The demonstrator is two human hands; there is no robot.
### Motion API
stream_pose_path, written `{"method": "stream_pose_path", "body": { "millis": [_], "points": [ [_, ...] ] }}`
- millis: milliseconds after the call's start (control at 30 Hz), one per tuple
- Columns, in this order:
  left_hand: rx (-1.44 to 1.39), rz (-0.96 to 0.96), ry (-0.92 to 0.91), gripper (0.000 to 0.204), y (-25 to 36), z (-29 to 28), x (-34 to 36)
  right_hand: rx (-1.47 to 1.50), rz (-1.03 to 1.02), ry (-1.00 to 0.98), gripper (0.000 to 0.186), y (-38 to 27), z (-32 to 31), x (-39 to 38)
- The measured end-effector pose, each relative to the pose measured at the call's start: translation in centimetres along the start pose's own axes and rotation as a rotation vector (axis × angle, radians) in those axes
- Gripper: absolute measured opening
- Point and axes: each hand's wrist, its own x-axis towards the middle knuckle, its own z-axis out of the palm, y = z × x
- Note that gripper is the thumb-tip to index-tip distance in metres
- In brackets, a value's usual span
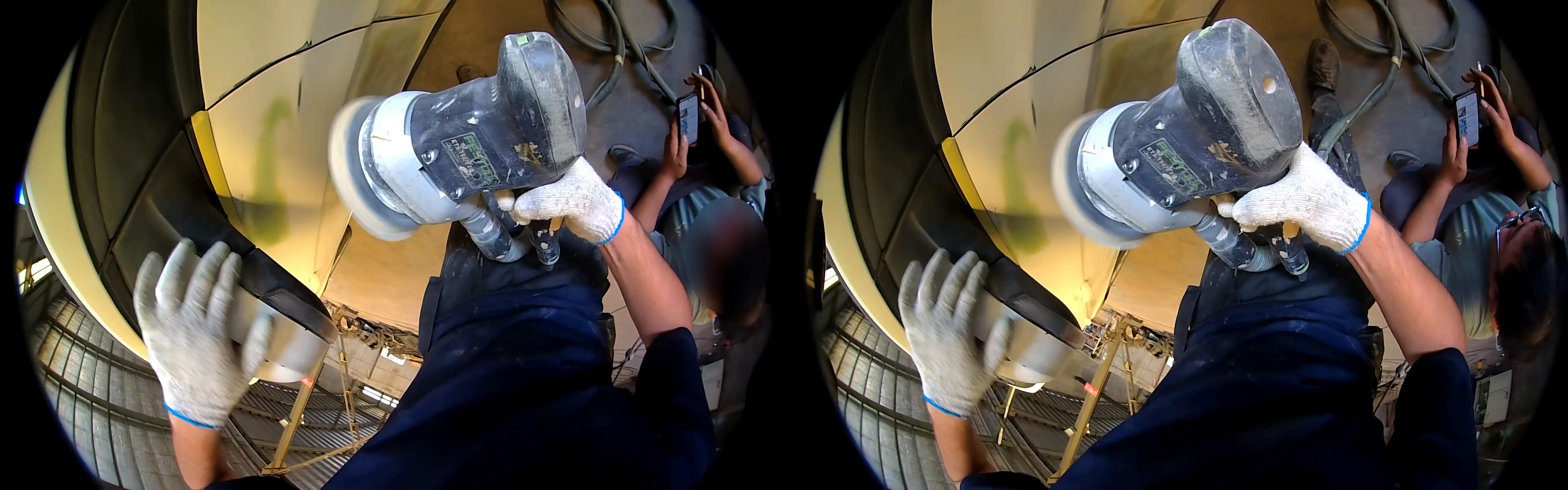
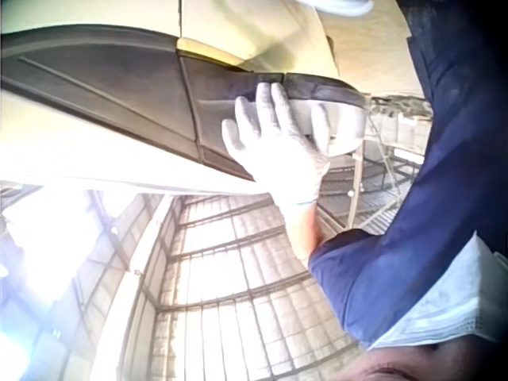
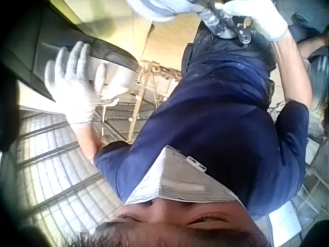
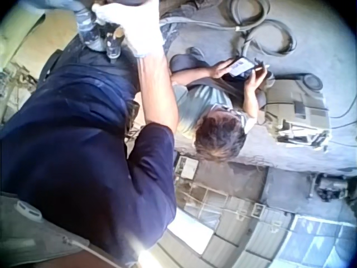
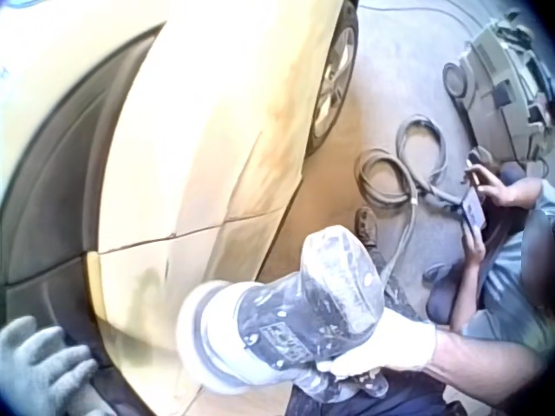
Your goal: The person uses a power sander to smooth the side panel of a white car in a garage. They move the sander across the surface, pause to feel the panel, and continue sanding before setting the tool down and walking away.
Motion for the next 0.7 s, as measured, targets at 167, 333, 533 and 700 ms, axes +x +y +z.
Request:
{"method": "stream_pose_path", "body": {
  "millis": [167, 333, 533, 700],
  "points": [
    [-0.185, 0.154, -0.053, 0.053, 1.4, 1.2, -1.2, 0.003, 0.045, 0.000, 0.056, -0.2, -0.6, -0.2],
    [-0.204, 0.233, 0.069, 0.037, 0.2, 2.1, -3.3, -0.042, 0.036, 0.030, 0.059, -0.8, 0.4, -0.2],
    [-0.159, -0.029, 0.341, 0.047, -3.7, 3.8, -3.9, -0.245, 0.055, -0.031, 0.067, -0.4, 1.4, 0.9],
    [-0.377, -0.092, 0.617, 0.047, -3.1, 8.5, -4.9, -0.485, 0.072, -0.229, 0.075, -1.2, 3.5, 1.6]
  ]
}}
